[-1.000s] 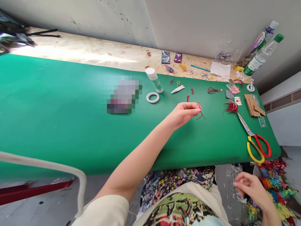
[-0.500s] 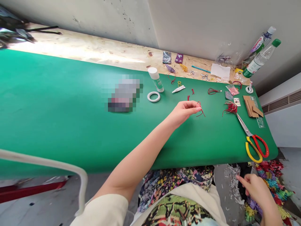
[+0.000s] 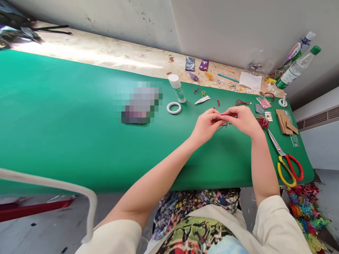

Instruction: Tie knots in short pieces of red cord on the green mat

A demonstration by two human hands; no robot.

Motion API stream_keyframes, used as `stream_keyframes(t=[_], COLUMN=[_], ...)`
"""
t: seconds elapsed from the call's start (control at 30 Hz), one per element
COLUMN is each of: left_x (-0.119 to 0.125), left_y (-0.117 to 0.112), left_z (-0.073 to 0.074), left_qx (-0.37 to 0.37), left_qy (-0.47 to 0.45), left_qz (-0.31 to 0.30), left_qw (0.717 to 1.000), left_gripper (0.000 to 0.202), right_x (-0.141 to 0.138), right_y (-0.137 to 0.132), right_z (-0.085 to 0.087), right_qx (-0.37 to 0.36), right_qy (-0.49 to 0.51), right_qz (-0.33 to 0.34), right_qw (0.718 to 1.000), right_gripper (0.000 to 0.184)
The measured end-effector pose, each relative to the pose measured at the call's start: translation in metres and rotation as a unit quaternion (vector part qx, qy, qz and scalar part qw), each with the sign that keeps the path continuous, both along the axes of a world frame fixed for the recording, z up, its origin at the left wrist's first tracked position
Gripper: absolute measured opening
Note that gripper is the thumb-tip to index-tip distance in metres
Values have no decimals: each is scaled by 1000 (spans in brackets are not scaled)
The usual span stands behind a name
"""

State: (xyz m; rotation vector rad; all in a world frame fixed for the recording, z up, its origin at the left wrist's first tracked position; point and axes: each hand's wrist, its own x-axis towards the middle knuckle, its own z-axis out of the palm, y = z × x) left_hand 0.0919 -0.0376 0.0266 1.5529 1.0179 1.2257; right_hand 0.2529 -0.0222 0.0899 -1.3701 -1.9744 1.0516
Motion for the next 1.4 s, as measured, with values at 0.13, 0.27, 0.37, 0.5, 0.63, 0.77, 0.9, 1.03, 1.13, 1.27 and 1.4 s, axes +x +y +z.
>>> stream_keyframes(t=[0.13, 0.27, 0.37, 0.5, 0.63, 0.77, 0.9, 1.03, 1.13, 1.27, 1.4], left_x=[-2, -2, -1, -1, 0, 0, -1, -1, -1, -1, 0], left_y=[-1, -4, -8, -12, -11, -8, -6, -5, -6, -7, -8], left_z=[-1, 5, 15, 25, 27, 27, 29, 29, 27, 24, 24], left_qx=[37, 31, -19, -62, -181, -237, -256, -264, -261, -252, -237], left_qy=[42, 56, 16, -97, -213, -224, -234, -268, -255, -236, -234], left_qz=[52, 85, 85, 68, 25, 30, 34, 36, 31, 36, 30], left_qw=[997, 994, 996, 991, 960, 945, 937, 926, 931, 938, 943], left_gripper=[10, 17, 21, 36, 41, 41, 39, 33, 22, 25, 29], right_x=[5, 15, 19, 17, 12, 7, 3, 1, 0, -4, -9], right_y=[8, 11, 12, 8, 4, 0, -1, -2, -3, -7, -11], right_z=[-18, -34, -42, -44, -42, -38, -37, -39, -39, -40, -39], right_qx=[-66, -74, -93, -125, -155, -182, -202, -202, -217, -203, -149], right_qy=[142, 314, 376, 397, 413, 401, 381, 386, 382, 357, 341], right_qz=[-30, -149, -203, -230, -207, -200, -203, -189, -194, -180, -190], right_qw=[987, 935, 899, 880, 873, 875, 879, 880, 877, 894, 909], right_gripper=[34, 36, 38, 36, 33, 33, 29, 24, 25, 26, 24])
